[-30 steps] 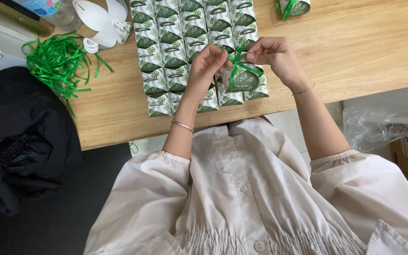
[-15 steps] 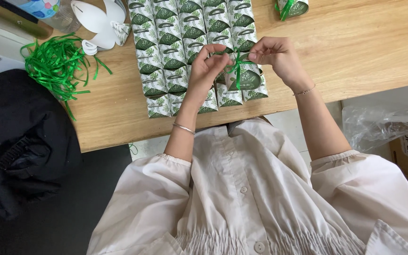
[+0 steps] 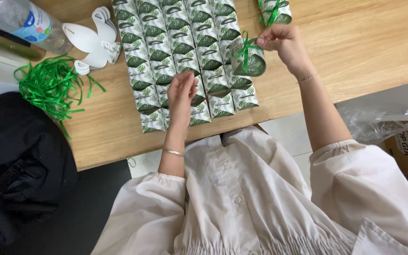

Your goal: Tying decorative green ribbons around small patterned gift boxes on a workshop table.

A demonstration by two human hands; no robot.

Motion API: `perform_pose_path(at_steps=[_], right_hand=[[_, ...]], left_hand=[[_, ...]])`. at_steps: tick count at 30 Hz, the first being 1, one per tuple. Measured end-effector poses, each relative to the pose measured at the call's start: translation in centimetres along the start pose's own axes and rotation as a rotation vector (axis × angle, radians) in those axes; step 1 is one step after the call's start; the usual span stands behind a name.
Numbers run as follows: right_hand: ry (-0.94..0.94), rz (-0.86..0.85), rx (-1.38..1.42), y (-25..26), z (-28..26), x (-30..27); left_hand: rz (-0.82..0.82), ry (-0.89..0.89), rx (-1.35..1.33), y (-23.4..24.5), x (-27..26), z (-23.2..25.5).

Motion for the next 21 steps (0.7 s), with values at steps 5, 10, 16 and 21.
perform_pose_path(at_steps=[5, 10, 16, 21], right_hand=[[0.077, 0.014, -0.098, 2.5, 2.0, 8.0], [0.089, 0.008, -0.119, 3.0, 5.7, 15.7], [0.116, 0.087, -0.309, 1.2, 10.6, 20.8], [0.099, 0.145, -0.505, -0.5, 12.0, 21.6]], left_hand=[[0.084, 0.056, 0.048, 5.5, -2.9, -1.0], [0.195, 0.119, 0.031, 11.2, -5.3, -3.1], [0.363, 0.241, 0.109, 14.7, -7.8, -4.4], [0.375, 0.225, 0.236, 15.3, -8.1, -5.0]])
Point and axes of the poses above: each hand's wrist, its own x-axis towards the middle knuckle, its own y-axis out of the back of the hand, z = x × y, the point moved 3 cm from there along x, towards the middle knuckle, and after that the axes turned 14 degrees about z, right-handed, at the moved point
